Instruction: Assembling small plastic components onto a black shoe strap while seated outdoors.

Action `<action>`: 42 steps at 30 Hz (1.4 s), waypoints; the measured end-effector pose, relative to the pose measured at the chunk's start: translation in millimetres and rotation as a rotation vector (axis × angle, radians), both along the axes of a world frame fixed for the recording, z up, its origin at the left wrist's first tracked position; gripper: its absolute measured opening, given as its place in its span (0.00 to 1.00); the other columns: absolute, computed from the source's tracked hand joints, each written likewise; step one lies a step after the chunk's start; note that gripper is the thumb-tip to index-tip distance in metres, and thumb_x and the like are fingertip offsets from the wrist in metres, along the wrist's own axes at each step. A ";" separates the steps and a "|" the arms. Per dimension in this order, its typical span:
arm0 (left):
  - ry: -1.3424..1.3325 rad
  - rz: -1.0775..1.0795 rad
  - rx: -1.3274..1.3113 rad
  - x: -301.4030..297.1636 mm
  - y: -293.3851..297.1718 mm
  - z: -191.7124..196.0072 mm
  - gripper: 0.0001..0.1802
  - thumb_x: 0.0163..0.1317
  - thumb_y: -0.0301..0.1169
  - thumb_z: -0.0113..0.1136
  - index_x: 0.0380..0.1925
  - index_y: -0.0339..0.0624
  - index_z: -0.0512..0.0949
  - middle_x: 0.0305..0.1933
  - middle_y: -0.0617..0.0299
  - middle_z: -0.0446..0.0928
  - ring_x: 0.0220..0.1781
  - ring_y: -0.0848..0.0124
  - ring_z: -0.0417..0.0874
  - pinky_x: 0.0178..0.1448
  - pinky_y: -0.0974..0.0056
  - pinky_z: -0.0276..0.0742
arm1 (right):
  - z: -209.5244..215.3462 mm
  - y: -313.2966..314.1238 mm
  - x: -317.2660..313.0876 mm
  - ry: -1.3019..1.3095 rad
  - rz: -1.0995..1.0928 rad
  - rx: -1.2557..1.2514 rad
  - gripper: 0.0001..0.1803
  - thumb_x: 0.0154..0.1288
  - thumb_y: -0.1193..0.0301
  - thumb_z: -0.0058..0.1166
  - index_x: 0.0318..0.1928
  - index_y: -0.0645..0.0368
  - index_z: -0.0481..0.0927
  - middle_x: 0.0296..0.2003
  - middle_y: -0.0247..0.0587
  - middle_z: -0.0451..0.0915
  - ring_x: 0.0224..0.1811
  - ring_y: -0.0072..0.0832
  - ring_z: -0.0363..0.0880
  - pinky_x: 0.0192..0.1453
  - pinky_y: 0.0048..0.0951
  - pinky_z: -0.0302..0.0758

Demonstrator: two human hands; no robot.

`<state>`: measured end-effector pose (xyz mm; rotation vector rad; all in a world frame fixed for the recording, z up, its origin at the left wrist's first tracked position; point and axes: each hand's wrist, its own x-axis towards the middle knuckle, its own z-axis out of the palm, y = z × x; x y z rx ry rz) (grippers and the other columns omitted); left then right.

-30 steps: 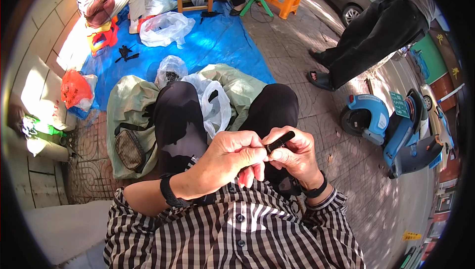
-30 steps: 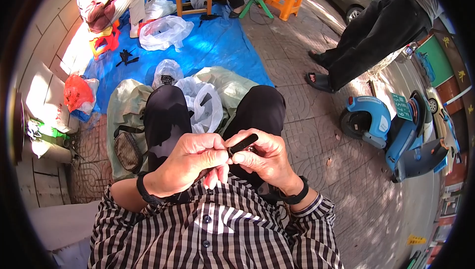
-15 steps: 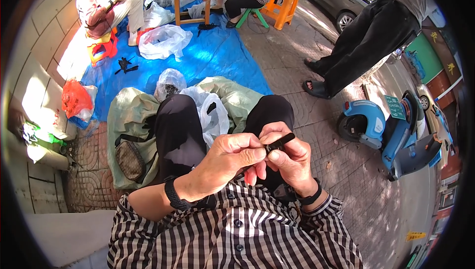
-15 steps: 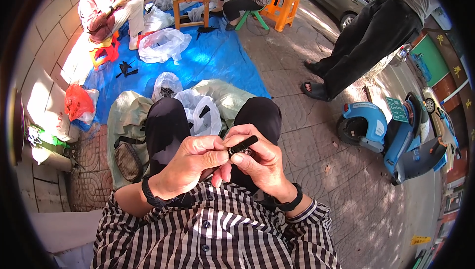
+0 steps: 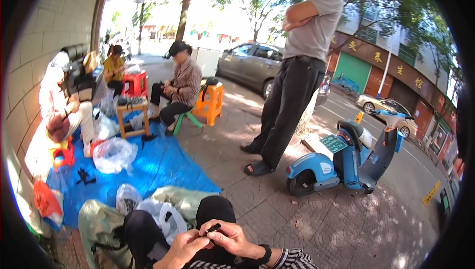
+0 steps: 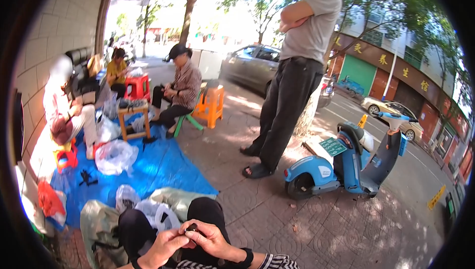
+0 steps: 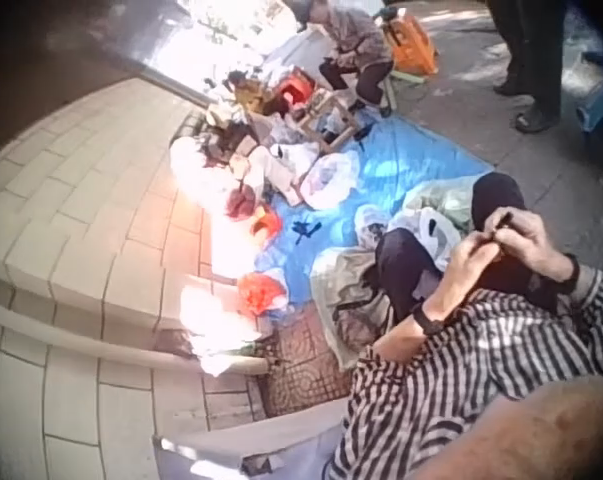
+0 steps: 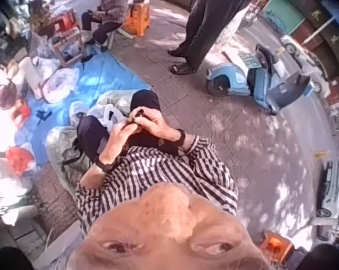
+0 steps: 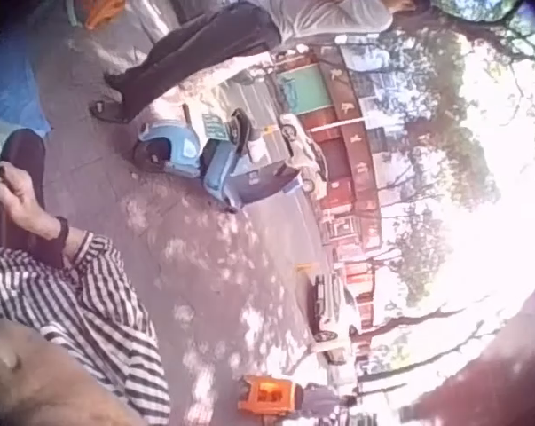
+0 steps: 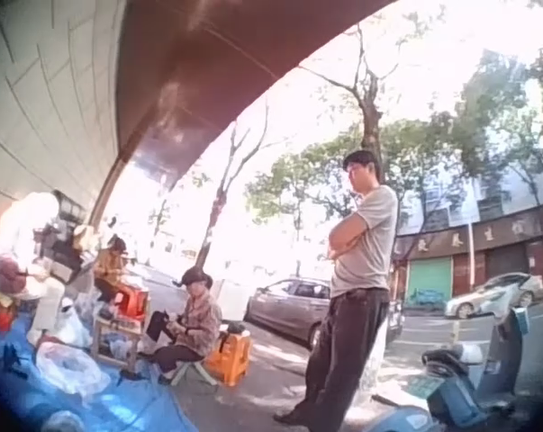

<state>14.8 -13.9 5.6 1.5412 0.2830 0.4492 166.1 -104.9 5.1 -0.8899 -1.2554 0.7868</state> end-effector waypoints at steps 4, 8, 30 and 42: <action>-0.003 0.231 0.121 -5.8 10.6 16.4 0.14 0.62 0.34 0.54 0.42 0.34 0.74 0.32 0.64 0.76 0.33 0.78 0.75 0.36 0.72 0.71 | -0.5 13.4 20.6 -0.312 -0.116 0.056 0.09 0.66 0.74 0.50 0.43 0.66 0.74 0.38 0.40 0.76 0.33 0.26 0.75 0.36 0.26 0.71; 0.092 0.184 -0.048 -18.1 27.4 16.8 0.08 0.62 0.30 0.54 0.35 0.36 0.75 0.27 0.67 0.76 0.26 0.80 0.74 0.29 0.72 0.71 | -7.6 16.5 13.9 -0.945 -0.063 -0.121 0.12 0.64 0.73 0.52 0.46 0.65 0.72 0.35 0.47 0.75 0.34 0.43 0.78 0.36 0.34 0.75; 0.215 0.046 -0.044 -44.9 9.2 32.8 0.13 0.61 0.30 0.49 0.20 0.35 0.75 0.15 0.65 0.72 0.17 0.79 0.69 0.23 0.74 0.60 | 12.6 7.6 -7.8 -0.917 -0.032 0.103 0.12 0.65 0.66 0.49 0.41 0.62 0.72 0.29 0.47 0.74 0.27 0.43 0.76 0.28 0.37 0.72; 0.056 -0.120 -0.080 -31.5 35.6 49.2 0.14 0.64 0.32 0.51 0.25 0.33 0.76 0.20 0.63 0.75 0.24 0.78 0.75 0.30 0.73 0.70 | 50.4 18.4 4.8 -0.592 0.047 0.026 0.10 0.59 0.75 0.58 0.41 0.62 0.77 0.33 0.42 0.79 0.32 0.35 0.81 0.35 0.29 0.75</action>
